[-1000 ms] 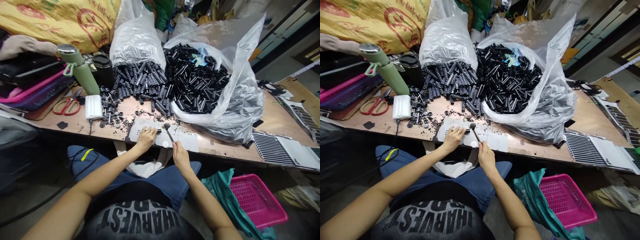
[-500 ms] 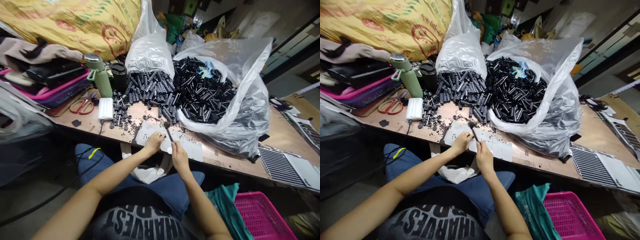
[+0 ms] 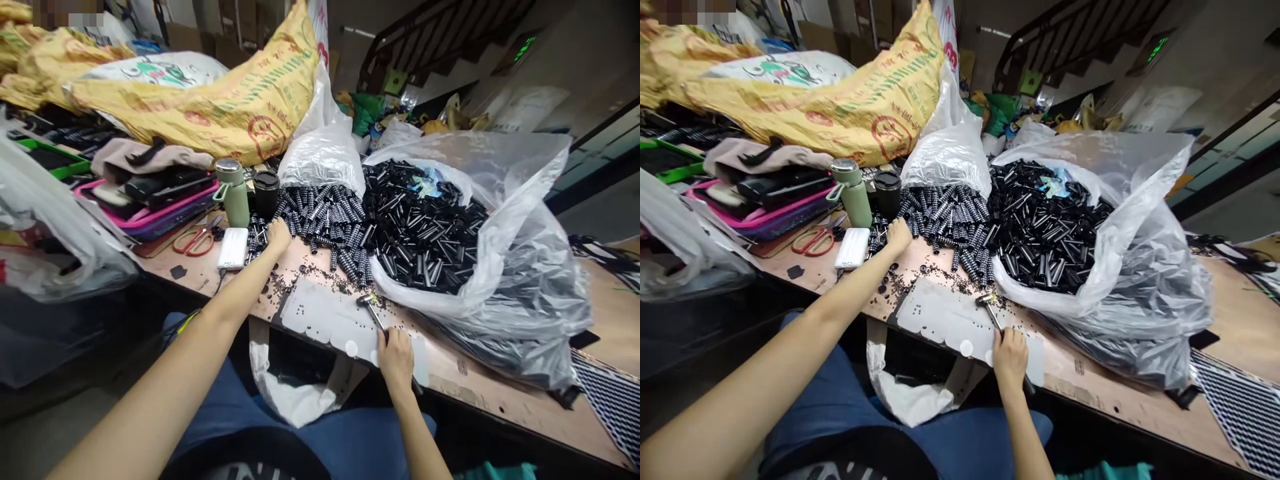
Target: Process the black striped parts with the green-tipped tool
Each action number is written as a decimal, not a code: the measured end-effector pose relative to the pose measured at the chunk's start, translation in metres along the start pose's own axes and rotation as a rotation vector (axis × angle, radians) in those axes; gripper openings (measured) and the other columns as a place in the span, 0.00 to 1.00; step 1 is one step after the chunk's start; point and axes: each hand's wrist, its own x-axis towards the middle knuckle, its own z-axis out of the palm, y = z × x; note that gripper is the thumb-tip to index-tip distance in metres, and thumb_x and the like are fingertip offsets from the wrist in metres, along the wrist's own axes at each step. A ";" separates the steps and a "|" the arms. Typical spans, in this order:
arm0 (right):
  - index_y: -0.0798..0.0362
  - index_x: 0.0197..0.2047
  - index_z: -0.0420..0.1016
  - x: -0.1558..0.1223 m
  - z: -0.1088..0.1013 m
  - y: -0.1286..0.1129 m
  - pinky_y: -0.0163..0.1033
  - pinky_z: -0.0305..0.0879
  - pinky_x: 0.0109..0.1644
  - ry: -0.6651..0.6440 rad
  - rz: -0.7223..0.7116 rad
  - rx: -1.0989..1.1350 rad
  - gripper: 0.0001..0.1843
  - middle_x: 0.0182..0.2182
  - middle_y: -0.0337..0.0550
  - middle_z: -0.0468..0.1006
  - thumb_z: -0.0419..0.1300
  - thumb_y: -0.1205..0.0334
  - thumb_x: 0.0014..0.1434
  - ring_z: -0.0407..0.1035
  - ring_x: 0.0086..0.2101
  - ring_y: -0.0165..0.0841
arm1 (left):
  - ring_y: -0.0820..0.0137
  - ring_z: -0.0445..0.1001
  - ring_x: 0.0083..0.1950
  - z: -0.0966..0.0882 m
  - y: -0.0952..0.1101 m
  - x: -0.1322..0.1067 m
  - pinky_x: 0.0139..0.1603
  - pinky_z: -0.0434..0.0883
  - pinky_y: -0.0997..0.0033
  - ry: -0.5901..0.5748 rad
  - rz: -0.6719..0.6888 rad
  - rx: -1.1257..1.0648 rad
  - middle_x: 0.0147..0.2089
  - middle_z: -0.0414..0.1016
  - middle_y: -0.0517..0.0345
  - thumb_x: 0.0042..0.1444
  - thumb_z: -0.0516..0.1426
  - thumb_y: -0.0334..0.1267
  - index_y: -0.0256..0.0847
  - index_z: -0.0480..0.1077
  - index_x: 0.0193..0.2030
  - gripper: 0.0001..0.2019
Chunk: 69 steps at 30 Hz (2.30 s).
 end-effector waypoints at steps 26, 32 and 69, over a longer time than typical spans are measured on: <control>0.56 0.43 0.71 0.224 0.012 -0.040 0.41 0.60 0.53 -0.007 0.158 0.345 0.12 0.43 0.51 0.71 0.53 0.60 0.59 0.64 0.46 0.39 | 0.77 0.67 0.19 0.002 0.024 -0.150 0.18 0.63 0.78 -0.537 -0.169 -1.353 0.24 0.68 0.66 0.42 0.59 0.37 0.39 0.62 0.35 0.13; 0.56 0.43 0.73 0.253 0.007 -0.065 0.44 0.60 0.52 -0.022 0.156 0.392 0.12 0.47 0.55 0.69 0.57 0.59 0.58 0.61 0.49 0.43 | 0.77 0.68 0.20 -0.001 0.045 -0.197 0.19 0.65 0.77 -0.614 -0.088 -1.391 0.28 0.69 0.65 0.44 0.60 0.42 0.39 0.62 0.40 0.17; 0.51 0.67 0.50 0.079 -0.098 -0.090 0.56 0.51 0.65 -0.141 -0.597 0.704 0.53 0.63 0.57 0.55 0.68 0.42 0.44 0.52 0.63 0.49 | 0.79 0.52 0.13 -0.022 0.045 -0.216 0.14 0.50 0.78 -0.708 -0.057 -1.178 0.14 0.58 0.69 0.43 0.65 0.43 0.39 0.66 0.28 0.14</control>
